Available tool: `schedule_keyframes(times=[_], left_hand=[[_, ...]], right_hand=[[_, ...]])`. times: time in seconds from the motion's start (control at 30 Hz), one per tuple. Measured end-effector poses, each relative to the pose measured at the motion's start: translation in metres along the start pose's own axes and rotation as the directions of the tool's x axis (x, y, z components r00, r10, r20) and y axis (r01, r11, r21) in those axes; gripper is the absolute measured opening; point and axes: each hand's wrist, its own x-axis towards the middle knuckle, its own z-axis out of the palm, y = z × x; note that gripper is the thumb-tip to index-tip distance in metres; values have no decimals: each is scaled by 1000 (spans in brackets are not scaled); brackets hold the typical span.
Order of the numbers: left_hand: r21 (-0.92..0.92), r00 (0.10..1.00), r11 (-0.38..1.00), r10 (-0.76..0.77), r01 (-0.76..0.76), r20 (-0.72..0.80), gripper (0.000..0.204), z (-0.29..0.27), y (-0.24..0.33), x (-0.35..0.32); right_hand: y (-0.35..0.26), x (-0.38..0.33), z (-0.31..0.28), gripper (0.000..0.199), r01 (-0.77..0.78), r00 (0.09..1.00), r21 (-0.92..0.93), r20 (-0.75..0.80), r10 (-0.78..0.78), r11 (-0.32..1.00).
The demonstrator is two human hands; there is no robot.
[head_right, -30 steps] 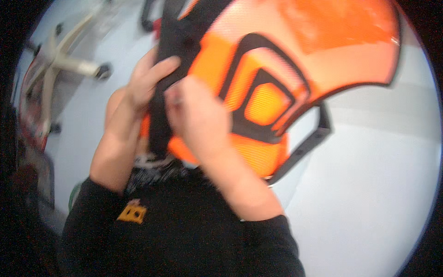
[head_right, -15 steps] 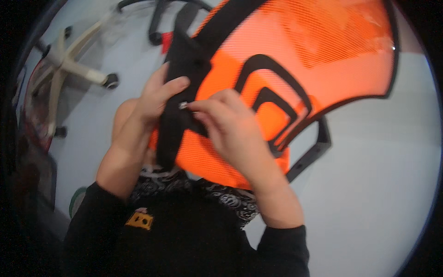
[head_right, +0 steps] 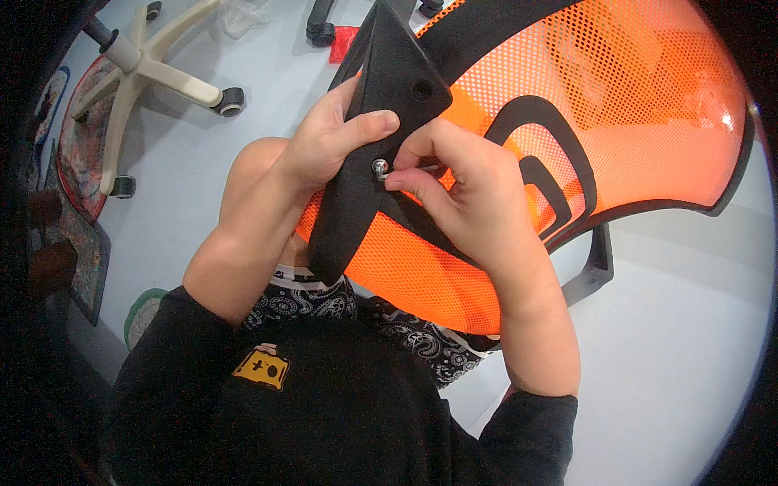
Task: The person assembles an orange mesh office chair by attaching the backrest to the seat frame. They align the parts, insert screws into the mounting holes, and tighten them by hand. The person repositions the chair multiple times to access different screw locations.
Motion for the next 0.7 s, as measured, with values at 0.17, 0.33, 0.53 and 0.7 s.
schedule_keyframes(times=[0.17, 0.33, 0.53, 0.7], left_hand=[[30, 1000, 1000, -3, 3, -21, 50, 0, 2, 0], [59, 999, 998, 23, -20, -43, 49, 1, 5, 0], [-29, 998, 1000, 10, -12, -65, 45, 3, 7, 0], [-46, 999, 998, -47, 47, -1, 46, 1, 9, -1]], right_hand=[[-5, 5, -1, 17, 62, 998, -93, -1, -63, 994], [-10, 9, -4, 19, 58, 997, -144, 50, -51, 988], [-10, 14, -1, 19, 85, 995, -190, 64, -74, 978], [-17, 15, -1, 15, 119, 990, -236, 103, -97, 964]])
